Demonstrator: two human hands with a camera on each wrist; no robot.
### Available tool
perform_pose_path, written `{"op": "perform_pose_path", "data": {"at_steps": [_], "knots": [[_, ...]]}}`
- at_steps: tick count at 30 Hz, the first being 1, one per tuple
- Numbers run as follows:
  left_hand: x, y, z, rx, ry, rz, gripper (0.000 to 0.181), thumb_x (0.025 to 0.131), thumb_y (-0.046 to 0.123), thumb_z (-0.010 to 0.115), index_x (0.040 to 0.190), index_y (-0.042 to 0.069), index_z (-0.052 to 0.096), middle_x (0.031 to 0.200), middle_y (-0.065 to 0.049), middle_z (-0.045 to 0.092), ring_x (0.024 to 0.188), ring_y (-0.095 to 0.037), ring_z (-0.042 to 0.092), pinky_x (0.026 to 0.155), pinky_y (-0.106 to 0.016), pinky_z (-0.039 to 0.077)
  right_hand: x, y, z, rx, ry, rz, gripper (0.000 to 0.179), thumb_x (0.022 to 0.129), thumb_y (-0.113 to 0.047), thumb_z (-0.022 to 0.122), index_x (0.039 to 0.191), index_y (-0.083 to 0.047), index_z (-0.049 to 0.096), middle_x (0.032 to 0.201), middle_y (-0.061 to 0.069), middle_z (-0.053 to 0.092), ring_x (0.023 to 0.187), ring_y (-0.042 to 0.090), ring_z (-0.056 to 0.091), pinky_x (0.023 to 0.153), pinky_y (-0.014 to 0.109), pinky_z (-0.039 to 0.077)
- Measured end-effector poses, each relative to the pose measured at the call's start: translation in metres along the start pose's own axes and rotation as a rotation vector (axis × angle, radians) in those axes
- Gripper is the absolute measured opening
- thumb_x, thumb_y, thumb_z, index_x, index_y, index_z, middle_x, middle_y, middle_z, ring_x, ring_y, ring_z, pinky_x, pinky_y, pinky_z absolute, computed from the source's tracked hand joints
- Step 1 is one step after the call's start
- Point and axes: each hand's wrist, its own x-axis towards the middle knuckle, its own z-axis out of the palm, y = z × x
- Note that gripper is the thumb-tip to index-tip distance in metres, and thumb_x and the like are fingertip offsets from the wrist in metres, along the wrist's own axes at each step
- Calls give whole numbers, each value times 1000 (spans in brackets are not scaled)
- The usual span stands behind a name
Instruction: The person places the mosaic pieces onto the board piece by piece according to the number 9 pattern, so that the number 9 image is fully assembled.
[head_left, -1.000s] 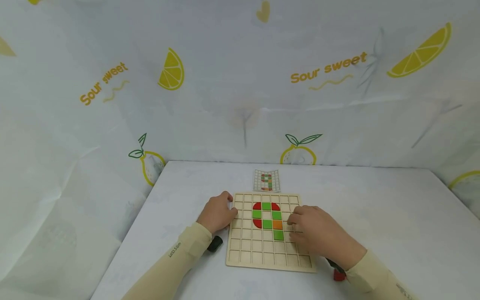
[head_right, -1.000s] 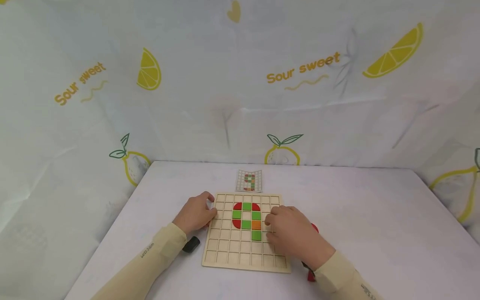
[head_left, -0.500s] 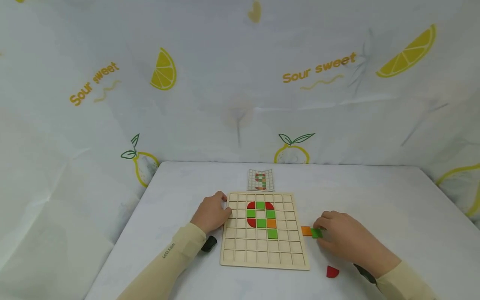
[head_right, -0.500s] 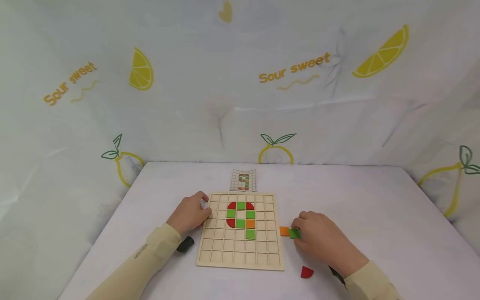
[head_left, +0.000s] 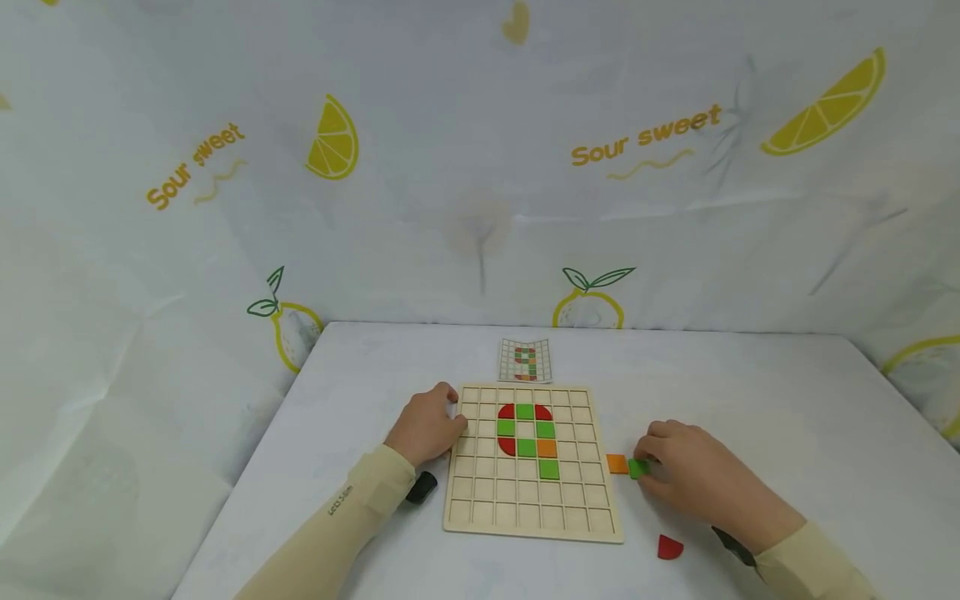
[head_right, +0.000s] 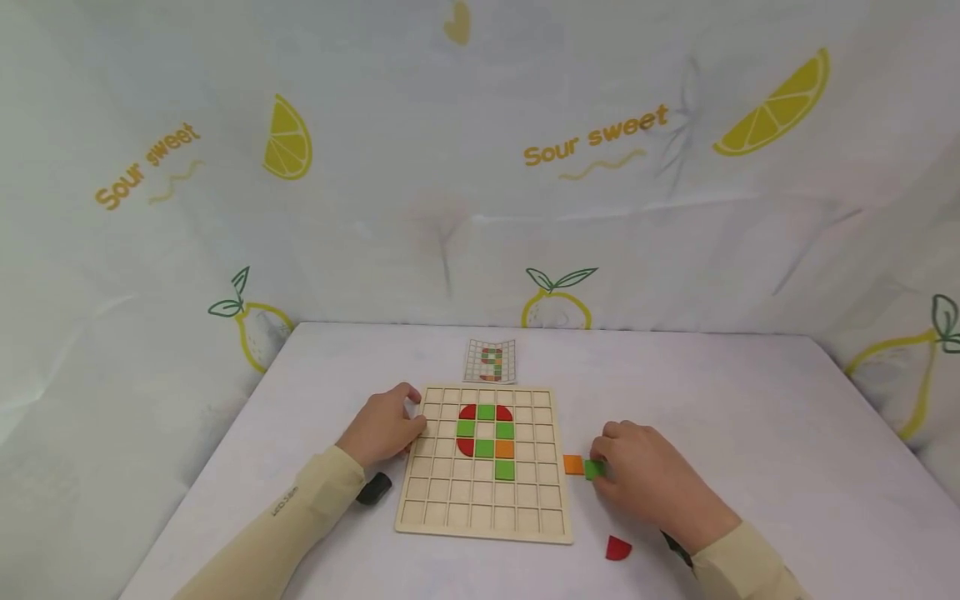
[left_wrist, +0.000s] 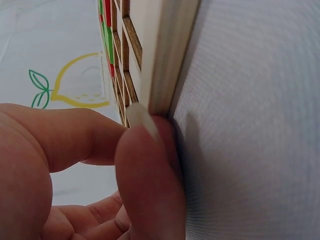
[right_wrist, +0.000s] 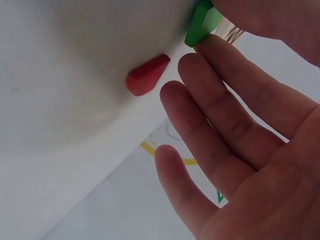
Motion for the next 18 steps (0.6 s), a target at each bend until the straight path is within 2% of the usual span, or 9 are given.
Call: {"op": "perform_pose_path", "data": {"at_steps": [7,13,18], "knots": [[-2,1,-2,3,0,-7,40,100,18,66,136,3,61,64,-3,65,53,-15,59,57,-29,44,4,-5,-7,-5,45,-62,17,83,-23,92,91,-26,77,89,-15,63,81,4,54,79,35,57],[-2,2,-2,-10,3,6,40,100,18,67,136,2,61,63,-3,65,53,-15,59,57,-29,45,15,-31,-12,7,27,-107,19,83,-29,93,94,-25,79,91,-15,63,83,4,52,88,40,57],[-2,2,-1,-9,1,1,39,100,18,66,136,3,61,64,-2,65,53,-14,60,58,-29,45,20,-51,-12,11,66,-177,18,84,-29,92,94,-22,80,92,-14,65,86,7,57,95,44,57]]}}
